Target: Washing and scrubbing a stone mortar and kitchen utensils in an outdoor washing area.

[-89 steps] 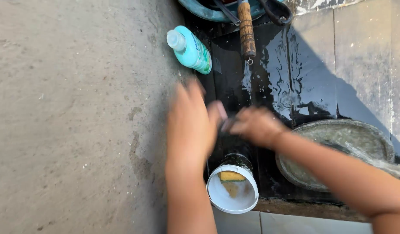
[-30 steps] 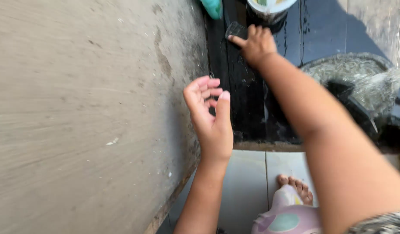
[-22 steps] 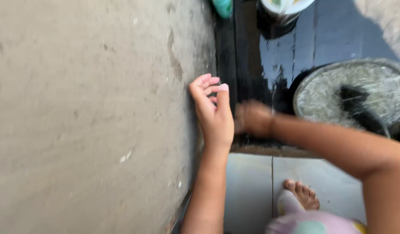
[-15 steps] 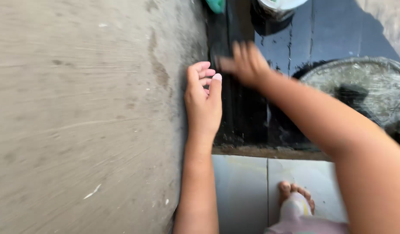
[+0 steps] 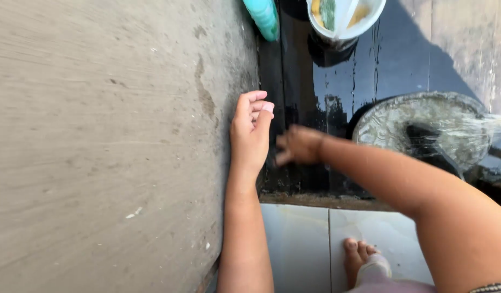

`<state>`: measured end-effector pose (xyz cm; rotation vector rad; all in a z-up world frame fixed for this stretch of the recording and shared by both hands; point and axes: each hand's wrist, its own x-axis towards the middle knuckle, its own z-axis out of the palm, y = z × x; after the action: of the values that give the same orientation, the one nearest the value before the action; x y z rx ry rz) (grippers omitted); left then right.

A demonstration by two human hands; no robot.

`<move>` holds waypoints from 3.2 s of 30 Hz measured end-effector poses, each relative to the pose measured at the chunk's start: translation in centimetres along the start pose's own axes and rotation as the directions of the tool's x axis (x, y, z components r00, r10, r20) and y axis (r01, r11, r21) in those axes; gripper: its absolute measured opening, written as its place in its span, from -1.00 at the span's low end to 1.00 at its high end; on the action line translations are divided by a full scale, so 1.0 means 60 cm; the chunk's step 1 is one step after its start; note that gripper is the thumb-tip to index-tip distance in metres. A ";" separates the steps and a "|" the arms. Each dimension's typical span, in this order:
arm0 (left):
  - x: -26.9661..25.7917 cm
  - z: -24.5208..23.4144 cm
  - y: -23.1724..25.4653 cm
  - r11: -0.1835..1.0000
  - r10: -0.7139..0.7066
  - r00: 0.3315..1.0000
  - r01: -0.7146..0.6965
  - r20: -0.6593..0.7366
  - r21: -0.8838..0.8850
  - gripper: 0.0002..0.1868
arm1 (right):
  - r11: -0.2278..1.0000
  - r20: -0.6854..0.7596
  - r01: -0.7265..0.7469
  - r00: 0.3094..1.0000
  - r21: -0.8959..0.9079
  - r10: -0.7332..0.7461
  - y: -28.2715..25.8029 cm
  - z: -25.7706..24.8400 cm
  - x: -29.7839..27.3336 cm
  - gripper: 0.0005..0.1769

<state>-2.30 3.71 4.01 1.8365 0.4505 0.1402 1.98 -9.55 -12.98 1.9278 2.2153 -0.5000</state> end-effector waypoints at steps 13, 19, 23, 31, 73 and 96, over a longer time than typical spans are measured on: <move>0.003 0.013 -0.035 0.998 -0.003 0.996 0.009 0.094 -0.065 -0.78 | 0.285 -0.140 -0.956 0.292 -0.066 0.946 0.156 -0.036 0.000 -0.28; 0.004 0.010 -0.033 0.993 0.032 0.998 -0.025 0.057 -0.118 -0.79 | 0.637 -0.311 -0.755 0.574 0.156 0.757 0.105 -0.018 0.045 -0.50; 0.000 0.009 -0.036 0.986 0.050 0.997 -0.040 0.055 -0.160 -0.78 | 0.579 -0.109 -0.586 0.643 0.567 0.758 0.059 0.011 0.084 -0.58; -0.004 0.006 -0.039 0.986 0.047 0.997 -0.036 0.065 -0.161 -0.79 | 0.518 -0.026 -0.534 0.679 0.668 0.734 0.036 0.013 0.069 -0.65; -0.006 0.010 -0.078 0.988 0.125 0.992 -0.122 0.027 -0.090 -0.79 | 0.850 -0.012 -0.503 0.860 0.158 0.511 -0.111 0.029 0.014 -0.42; -0.027 0.024 -0.066 0.969 0.176 0.981 -0.188 0.085 0.160 -0.82 | 0.987 0.104 -0.054 0.994 0.154 0.038 -0.148 0.012 -0.014 -0.38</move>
<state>-4.22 2.78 0.06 2.0413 0.2491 0.1662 -6.69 -11.56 -12.08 1.9754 2.1207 -0.7679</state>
